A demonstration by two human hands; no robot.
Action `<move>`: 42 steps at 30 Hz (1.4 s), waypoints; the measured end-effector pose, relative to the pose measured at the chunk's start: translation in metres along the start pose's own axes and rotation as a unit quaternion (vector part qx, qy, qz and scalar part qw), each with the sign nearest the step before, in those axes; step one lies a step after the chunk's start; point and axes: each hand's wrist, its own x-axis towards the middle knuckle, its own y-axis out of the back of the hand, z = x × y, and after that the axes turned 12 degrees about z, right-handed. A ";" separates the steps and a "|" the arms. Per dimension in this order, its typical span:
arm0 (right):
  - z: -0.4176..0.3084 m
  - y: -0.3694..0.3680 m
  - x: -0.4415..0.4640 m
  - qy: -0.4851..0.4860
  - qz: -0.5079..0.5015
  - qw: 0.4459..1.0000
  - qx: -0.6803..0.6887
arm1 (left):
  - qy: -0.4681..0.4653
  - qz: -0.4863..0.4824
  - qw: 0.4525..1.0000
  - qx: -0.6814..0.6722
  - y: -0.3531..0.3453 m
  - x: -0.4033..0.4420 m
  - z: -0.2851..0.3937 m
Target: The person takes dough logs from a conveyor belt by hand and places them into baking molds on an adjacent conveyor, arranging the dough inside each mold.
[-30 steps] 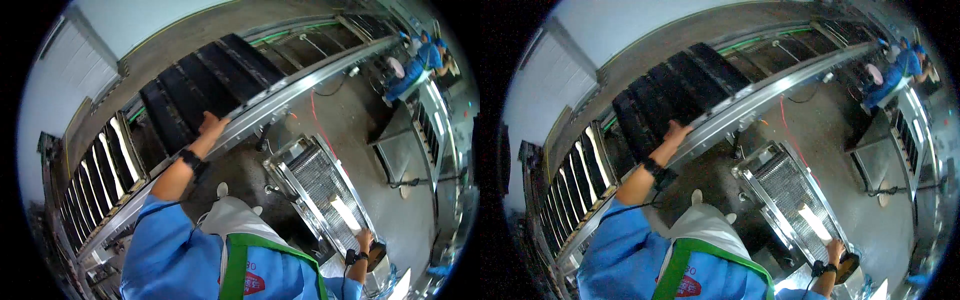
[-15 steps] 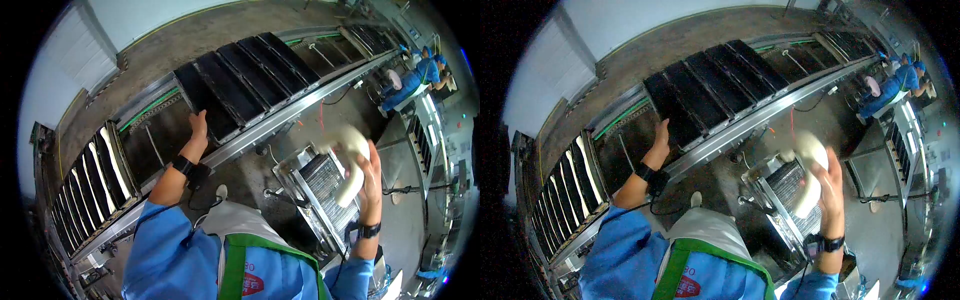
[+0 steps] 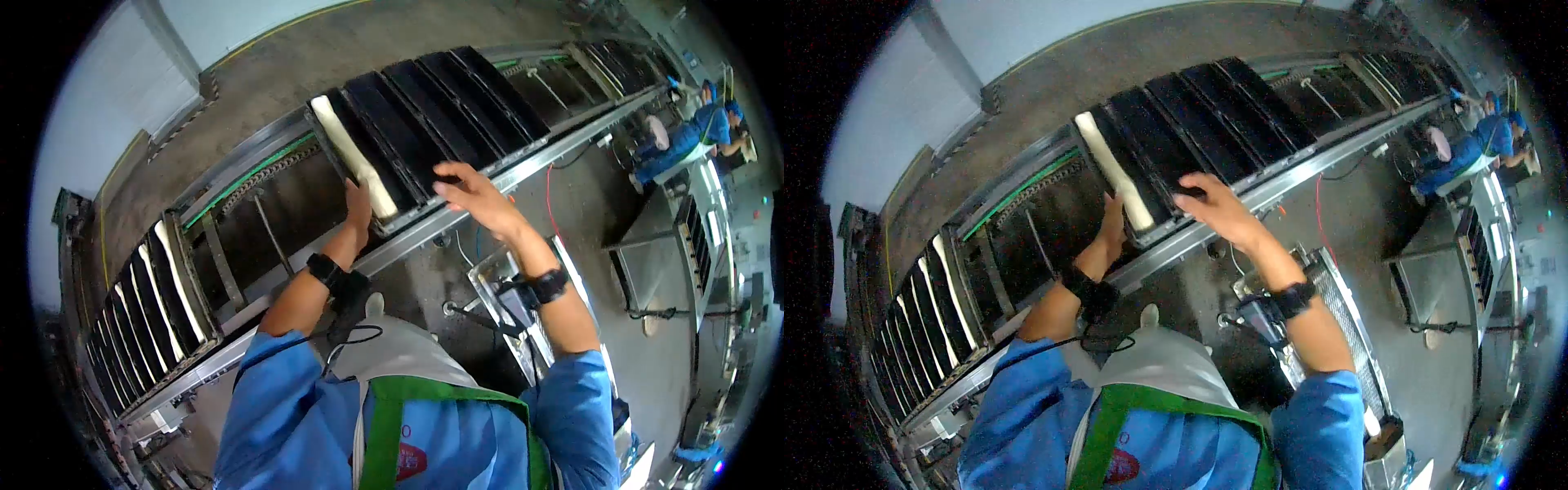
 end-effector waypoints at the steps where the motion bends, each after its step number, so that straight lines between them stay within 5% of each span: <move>1: 0.020 0.018 -0.010 0.010 0.014 0.999 -0.039 | 0.013 0.033 0.998 0.052 -0.004 0.008 -0.001; 3: 0.075 0.062 -0.040 -0.003 0.056 0.990 -0.131 | -0.085 0.157 0.969 0.171 -0.014 0.030 -0.010; 6: 0.202 0.147 -0.117 -0.060 0.132 0.942 -0.302 | -0.157 0.145 0.950 0.226 -0.025 0.055 -0.027; 8: 0.259 0.189 -0.206 -0.112 0.183 0.829 -0.516 | -0.172 0.171 0.943 0.226 -0.051 0.054 -0.042; 11: 0.294 0.195 -0.318 -0.401 0.217 0.716 -0.529 | -0.137 0.103 0.973 0.157 -0.067 0.067 -0.048; 14: 0.320 0.179 -0.391 -0.462 0.243 0.657 -0.544 | -0.216 0.141 0.940 0.224 -0.082 0.089 -0.049; 16: 0.301 0.158 -0.404 -0.401 0.262 0.659 -0.580 | -0.304 0.206 0.880 0.303 -0.077 0.162 -0.066; 18: 0.300 0.152 -0.389 -0.425 0.227 0.606 -0.633 | -0.451 0.202 0.736 0.463 -0.110 0.075 -0.032; 20: 0.308 0.152 -0.383 -0.393 0.284 0.562 -0.670 | -0.589 0.262 0.546 0.535 -0.126 0.080 -0.039; 22: 0.288 0.162 -0.382 -0.403 0.290 0.596 -0.631 | -0.669 0.311 0.455 0.498 -0.146 0.055 -0.027; 24: 0.304 0.184 -0.377 -0.360 0.326 0.636 -0.600 | -0.537 0.134 0.575 0.603 -0.166 0.030 -0.007; 26: 0.318 0.217 -0.368 -0.403 0.326 0.713 -0.472 | -0.553 0.117 0.563 0.603 -0.168 0.028 -0.005; 30: 0.208 0.256 -0.359 -0.132 0.434 0.756 -0.471 | -0.510 0.129 0.594 0.609 -0.170 0.050 -0.013; 31: 0.177 0.266 -0.355 -0.164 0.467 0.741 -0.455 | -0.507 0.128 0.601 0.604 -0.169 0.058 -0.016; 33: 0.092 0.272 -0.345 -0.034 0.528 0.769 -0.359 | -0.500 0.128 0.616 0.596 -0.169 0.059 -0.015; 35: 0.008 0.258 -0.322 -0.014 0.590 0.780 -0.207 | -0.498 0.135 0.636 0.574 -0.169 0.058 -0.013; 37: -0.023 0.273 -0.311 0.106 0.583 0.794 -0.134 | -0.493 0.165 0.665 0.536 -0.171 0.059 -0.013; 42: -0.070 0.244 -0.200 0.149 0.578 0.802 -0.023 | -0.510 0.217 0.673 0.490 -0.174 0.050 -0.011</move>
